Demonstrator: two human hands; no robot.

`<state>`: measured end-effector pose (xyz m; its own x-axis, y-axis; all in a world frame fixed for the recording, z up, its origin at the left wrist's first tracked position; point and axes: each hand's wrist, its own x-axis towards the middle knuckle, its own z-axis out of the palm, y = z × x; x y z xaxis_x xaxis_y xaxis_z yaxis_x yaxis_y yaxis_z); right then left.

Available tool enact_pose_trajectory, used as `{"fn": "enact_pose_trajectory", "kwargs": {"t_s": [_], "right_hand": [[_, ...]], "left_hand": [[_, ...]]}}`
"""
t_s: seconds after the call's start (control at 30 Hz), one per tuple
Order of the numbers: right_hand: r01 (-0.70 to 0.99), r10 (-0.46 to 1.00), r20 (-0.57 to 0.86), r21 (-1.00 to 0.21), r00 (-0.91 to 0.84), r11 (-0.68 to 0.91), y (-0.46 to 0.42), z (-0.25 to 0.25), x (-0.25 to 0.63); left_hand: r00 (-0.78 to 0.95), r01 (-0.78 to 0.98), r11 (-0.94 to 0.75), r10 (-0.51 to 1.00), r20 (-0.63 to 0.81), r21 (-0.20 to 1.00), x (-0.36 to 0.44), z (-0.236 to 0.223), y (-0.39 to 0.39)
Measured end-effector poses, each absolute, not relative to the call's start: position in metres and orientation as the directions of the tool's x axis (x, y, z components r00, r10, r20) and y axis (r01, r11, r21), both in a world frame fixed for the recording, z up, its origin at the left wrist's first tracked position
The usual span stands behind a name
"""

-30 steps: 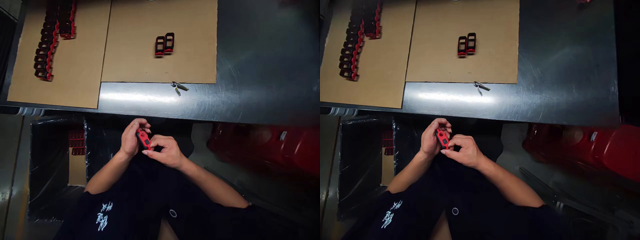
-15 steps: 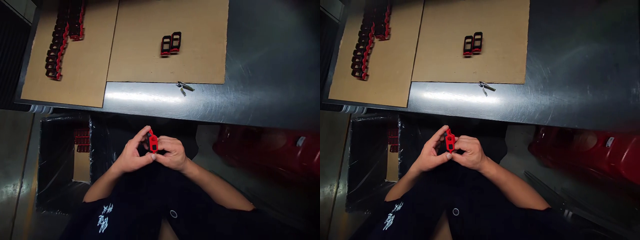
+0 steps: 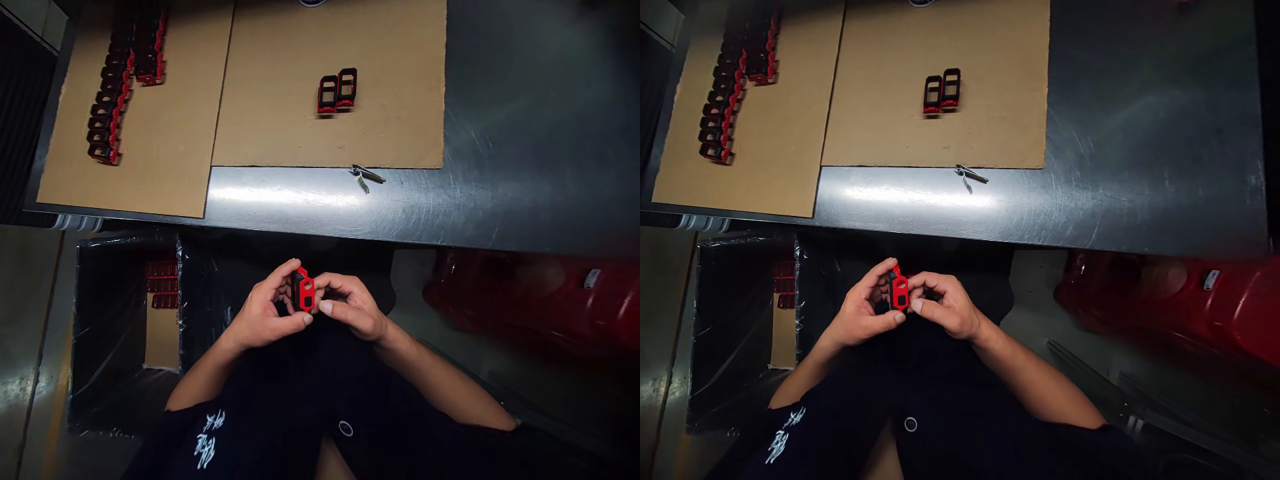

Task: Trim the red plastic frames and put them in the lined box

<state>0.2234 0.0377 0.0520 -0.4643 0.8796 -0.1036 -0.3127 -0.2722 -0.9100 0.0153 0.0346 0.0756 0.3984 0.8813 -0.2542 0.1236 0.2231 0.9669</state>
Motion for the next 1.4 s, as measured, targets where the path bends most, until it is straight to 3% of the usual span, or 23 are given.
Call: {"fn": "enact_pose_trajectory", "kwargs": {"t_s": [0.1,0.3,0.47,0.6,0.73,0.87,1.13,1.4], "right_hand": [[-0.369,0.873,-0.168,-0.857,-0.459,-0.359,0.038,0.052,0.223],[-0.325,0.813,-0.255,-0.822,-0.524,-0.468,0.042,0.062,0.219],[-0.274,0.791,-0.330,-0.811,-0.516,-0.517,0.043,0.069,0.217],[-0.308,0.756,-0.435,-0.725,-0.489,-0.616,0.044,0.068,0.213],[-0.349,0.726,-0.510,-0.648,-0.461,-0.677,0.046,0.066,0.208],[-0.368,0.703,-0.537,-0.604,-0.467,-0.707,0.047,0.064,0.205],[-0.398,0.658,-0.590,-0.524,-0.468,-0.753,0.048,0.061,0.202],[-0.410,0.676,-0.569,-0.538,-0.468,-0.736,0.047,0.063,0.204]], "left_hand": [[0.417,0.229,0.118,0.885,-0.207,0.966,0.013,0.075,0.034],[0.520,0.386,-0.325,0.850,0.087,0.864,0.010,0.074,0.036],[0.554,0.427,-0.477,0.810,0.195,0.769,0.010,0.077,0.039],[0.566,0.433,-0.373,0.821,0.075,0.820,0.008,0.081,0.039],[0.568,0.346,-0.010,0.799,-0.200,0.938,0.007,0.084,0.038],[0.559,0.235,0.201,0.773,-0.301,0.951,0.005,0.083,0.037],[0.514,0.193,0.269,0.791,-0.331,0.944,0.000,0.078,0.032],[0.502,0.277,0.165,0.815,-0.289,0.947,0.000,0.075,0.033]]}}
